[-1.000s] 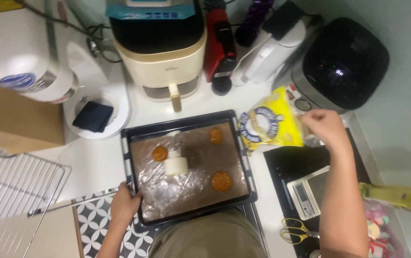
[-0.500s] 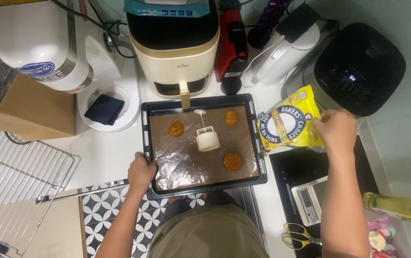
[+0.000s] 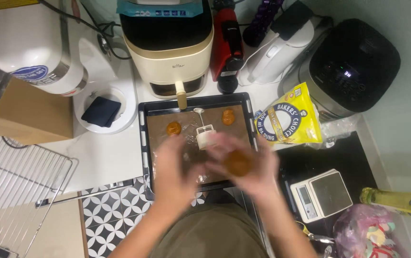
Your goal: Filling dough with paste and molding it into mooncake shapes.
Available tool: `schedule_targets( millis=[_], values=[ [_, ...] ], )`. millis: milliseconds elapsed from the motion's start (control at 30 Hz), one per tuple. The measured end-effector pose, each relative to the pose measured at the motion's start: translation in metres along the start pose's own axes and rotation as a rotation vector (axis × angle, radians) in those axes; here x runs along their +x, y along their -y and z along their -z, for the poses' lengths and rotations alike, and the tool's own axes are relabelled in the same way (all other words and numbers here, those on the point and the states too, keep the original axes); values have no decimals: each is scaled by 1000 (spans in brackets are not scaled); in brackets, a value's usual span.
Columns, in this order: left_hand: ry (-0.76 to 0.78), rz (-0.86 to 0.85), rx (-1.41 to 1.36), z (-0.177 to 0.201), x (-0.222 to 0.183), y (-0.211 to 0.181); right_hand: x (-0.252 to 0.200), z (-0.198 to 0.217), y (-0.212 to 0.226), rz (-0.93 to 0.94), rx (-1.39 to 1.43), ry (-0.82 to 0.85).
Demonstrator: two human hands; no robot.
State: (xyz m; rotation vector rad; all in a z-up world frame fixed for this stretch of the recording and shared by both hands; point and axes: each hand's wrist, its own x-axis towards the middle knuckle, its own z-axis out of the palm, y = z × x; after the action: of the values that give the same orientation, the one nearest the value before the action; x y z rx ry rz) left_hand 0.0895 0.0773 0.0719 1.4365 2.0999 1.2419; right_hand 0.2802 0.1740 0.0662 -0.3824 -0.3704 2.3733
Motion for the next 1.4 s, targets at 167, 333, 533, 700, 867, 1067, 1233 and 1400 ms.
schedule_targets(
  millis=[167, 333, 533, 700, 867, 1067, 1233, 1400],
  values=[
    [182, -567, 71, -7, -25, -62, 28, -19, -72, -192, 211, 306],
    [-11, -669, 152, -8, -2, -24, 21, -21, -72, -52, -167, 227],
    [203, -548, 260, 0, -26, -29, 22, -76, -44, 89, -261, 106],
    [93, -433, -67, 16, 13, -41, 23, -60, -70, 62, -207, 227],
    [-91, -377, -271, 46, 38, -22, 27, -74, -60, 41, -54, 106],
    [75, -212, -311, 66, 13, -3, 22, -82, -51, 55, -176, 101],
    [124, -306, -147, 74, 17, -26, 23, -75, -46, -44, -219, 163],
    [185, -205, -197, 70, 18, -12, 36, -46, -39, -169, -251, 228]
  ],
)
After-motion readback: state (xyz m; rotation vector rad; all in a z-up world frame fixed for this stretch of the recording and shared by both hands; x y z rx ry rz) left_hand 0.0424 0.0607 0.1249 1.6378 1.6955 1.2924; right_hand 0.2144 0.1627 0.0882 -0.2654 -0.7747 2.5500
